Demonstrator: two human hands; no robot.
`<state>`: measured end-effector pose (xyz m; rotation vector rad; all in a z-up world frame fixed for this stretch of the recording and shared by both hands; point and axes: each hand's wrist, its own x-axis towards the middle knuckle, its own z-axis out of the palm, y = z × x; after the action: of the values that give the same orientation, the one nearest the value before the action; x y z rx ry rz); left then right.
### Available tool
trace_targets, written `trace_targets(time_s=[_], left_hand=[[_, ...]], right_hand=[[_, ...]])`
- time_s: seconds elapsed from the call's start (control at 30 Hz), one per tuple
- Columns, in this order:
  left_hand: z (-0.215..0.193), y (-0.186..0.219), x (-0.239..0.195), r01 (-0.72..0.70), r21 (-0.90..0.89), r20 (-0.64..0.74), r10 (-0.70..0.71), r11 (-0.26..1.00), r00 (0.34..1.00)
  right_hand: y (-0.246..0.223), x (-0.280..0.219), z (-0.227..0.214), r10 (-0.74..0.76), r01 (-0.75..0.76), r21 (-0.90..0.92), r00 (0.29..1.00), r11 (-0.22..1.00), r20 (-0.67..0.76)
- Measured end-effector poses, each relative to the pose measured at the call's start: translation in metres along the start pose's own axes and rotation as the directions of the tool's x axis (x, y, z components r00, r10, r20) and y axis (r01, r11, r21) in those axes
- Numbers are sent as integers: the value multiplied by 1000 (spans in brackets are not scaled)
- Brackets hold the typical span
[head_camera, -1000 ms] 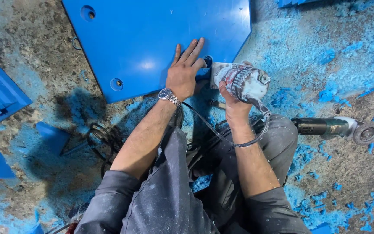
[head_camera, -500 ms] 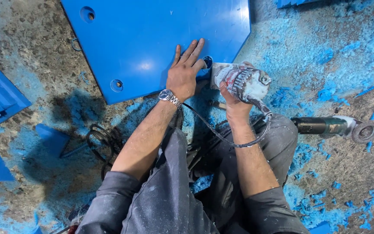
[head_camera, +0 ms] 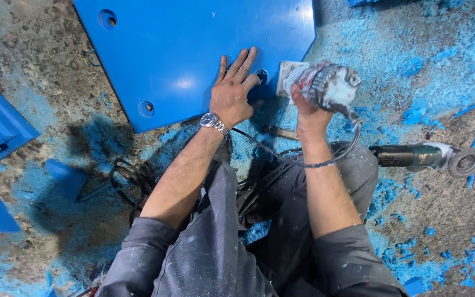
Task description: Trimming and smoothing the edges of blue plastic panels using an electric trimmer, angle grinder, and utility knife.
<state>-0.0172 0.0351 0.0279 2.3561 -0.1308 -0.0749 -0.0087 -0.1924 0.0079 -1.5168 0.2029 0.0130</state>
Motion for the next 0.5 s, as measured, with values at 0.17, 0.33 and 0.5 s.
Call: trace_targets(time_s=[0.17,0.33,0.5], left_hand=[[9,-5,-2,-12,76,3,12,997,1000],[7,-2,0,9,90,27,-11,996,1000],[12,-5,-2,15,75,3,-15,997,1000]], right_hand=[[7,39,-6,10,-10,91,1000,996,4],[18,85,-16,-61,62,73,998,995,-14],[41,135,-32,-176,176,102,984,979,-13]])
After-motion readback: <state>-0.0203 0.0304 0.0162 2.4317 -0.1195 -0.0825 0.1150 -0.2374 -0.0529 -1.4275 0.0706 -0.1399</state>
